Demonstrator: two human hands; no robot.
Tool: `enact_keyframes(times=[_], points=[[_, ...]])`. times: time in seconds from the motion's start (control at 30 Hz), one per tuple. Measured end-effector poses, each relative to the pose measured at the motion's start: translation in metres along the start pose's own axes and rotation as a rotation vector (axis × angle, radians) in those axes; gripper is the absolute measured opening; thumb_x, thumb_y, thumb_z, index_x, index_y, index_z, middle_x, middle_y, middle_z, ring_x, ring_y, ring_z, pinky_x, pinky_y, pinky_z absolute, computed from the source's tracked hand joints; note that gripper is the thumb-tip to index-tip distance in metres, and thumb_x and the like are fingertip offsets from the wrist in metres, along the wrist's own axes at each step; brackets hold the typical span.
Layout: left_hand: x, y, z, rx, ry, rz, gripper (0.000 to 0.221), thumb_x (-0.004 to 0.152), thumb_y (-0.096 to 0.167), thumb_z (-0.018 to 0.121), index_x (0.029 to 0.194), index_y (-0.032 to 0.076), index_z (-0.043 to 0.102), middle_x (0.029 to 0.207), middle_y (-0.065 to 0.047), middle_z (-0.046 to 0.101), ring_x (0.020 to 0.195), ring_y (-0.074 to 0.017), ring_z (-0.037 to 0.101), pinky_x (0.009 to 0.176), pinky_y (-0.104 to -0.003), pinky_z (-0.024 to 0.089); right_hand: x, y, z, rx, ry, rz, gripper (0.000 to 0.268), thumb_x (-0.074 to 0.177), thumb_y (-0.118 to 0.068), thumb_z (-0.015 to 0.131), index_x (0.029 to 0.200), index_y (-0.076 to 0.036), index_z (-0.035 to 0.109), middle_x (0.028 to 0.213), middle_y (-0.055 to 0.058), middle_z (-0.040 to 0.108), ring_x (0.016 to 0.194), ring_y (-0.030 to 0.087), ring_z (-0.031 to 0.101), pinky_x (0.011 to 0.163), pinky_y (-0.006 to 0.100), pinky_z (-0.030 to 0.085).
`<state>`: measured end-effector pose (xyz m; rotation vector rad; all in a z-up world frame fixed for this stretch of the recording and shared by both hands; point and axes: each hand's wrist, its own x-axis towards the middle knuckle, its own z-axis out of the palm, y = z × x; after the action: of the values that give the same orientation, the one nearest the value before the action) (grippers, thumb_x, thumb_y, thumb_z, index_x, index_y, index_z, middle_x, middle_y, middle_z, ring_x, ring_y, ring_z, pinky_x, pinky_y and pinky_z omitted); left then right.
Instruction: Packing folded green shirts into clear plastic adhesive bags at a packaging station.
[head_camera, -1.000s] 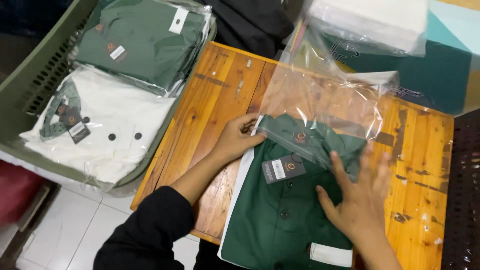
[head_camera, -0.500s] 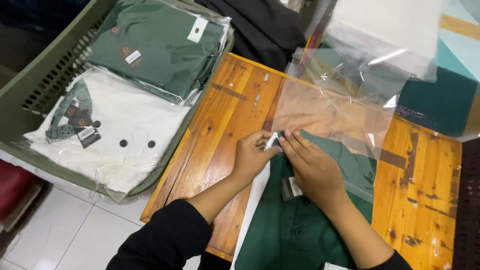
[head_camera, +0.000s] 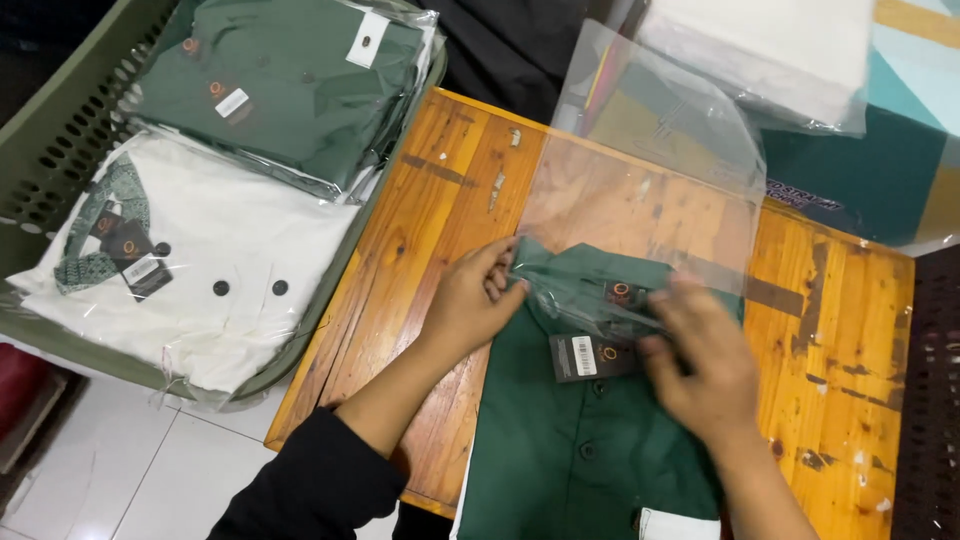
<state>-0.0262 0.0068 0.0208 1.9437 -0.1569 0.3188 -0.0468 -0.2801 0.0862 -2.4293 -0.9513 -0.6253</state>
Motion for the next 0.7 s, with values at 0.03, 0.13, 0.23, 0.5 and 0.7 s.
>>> enact_keyframes(times=[0.03, 0.13, 0.23, 0.5, 0.7], points=[[0.001, -0.004, 0.0, 0.092, -0.003, -0.021, 0.059, 0.076, 0.013, 0.082, 0.132, 0.004, 0.067, 0.096, -0.013, 0.075, 0.081, -0.028, 0.073, 0.068, -0.036, 0.061, -0.011, 0.007, -0.006, -0.102, 0.063, 0.151, 0.04, 0.096, -0.016, 0.07, 0.132, 0.003, 0.07, 0.129, 0.028, 0.067, 0.126, 0.049, 0.062, 0.107, 0.053, 0.048], [0.003, 0.014, -0.01, 0.227, -0.173, -0.116, 0.066, 0.094, 0.015, 0.067, 0.155, 0.009, 0.041, 0.098, -0.009, 0.064, 0.084, -0.0251, 0.063, 0.071, -0.039, 0.051, -0.034, 0.021, -0.024, -0.053, -0.127, 0.555, 0.058, 0.106, -0.02, 0.044, 0.159, 0.002, 0.037, 0.166, 0.024, 0.034, 0.155, 0.043, 0.028, 0.122, 0.055, 0.026], [0.001, 0.017, -0.013, 0.637, -0.186, 0.304, 0.065, 0.1, 0.029, 0.065, 0.156, 0.008, 0.04, 0.151, -0.021, 0.048, 0.129, -0.0397, 0.049, 0.106, -0.051, 0.045, -0.056, 0.04, -0.02, -0.009, -0.397, 0.674, 0.063, 0.106, -0.038, 0.024, 0.162, -0.009, 0.024, 0.171, 0.018, 0.015, 0.159, 0.04, 0.003, 0.122, 0.061, 0.0], [-0.027, 0.042, -0.033, 0.644, -0.525, 0.256, 0.079, 0.106, 0.049, 0.038, 0.162, 0.0, 0.011, 0.17, -0.018, 0.018, 0.157, -0.0377, 0.008, 0.126, -0.055, 0.001, -0.058, 0.034, -0.034, 0.036, -0.474, 0.743, 0.068, 0.105, -0.042, 0.023, 0.164, -0.013, 0.007, 0.173, 0.006, 0.001, 0.157, 0.038, -0.014, 0.117, 0.063, -0.019], [-0.036, 0.052, -0.028, 0.043, -0.374, -0.21, 0.072, 0.101, 0.03, 0.052, 0.161, 0.002, 0.022, 0.145, -0.011, 0.045, 0.123, -0.0246, 0.041, 0.111, -0.039, 0.033, -0.075, 0.032, -0.039, 0.113, -0.432, 0.732, 0.069, 0.105, -0.04, 0.026, 0.164, -0.011, 0.007, 0.172, 0.009, 0.006, 0.158, 0.034, -0.01, 0.122, 0.054, -0.016]])
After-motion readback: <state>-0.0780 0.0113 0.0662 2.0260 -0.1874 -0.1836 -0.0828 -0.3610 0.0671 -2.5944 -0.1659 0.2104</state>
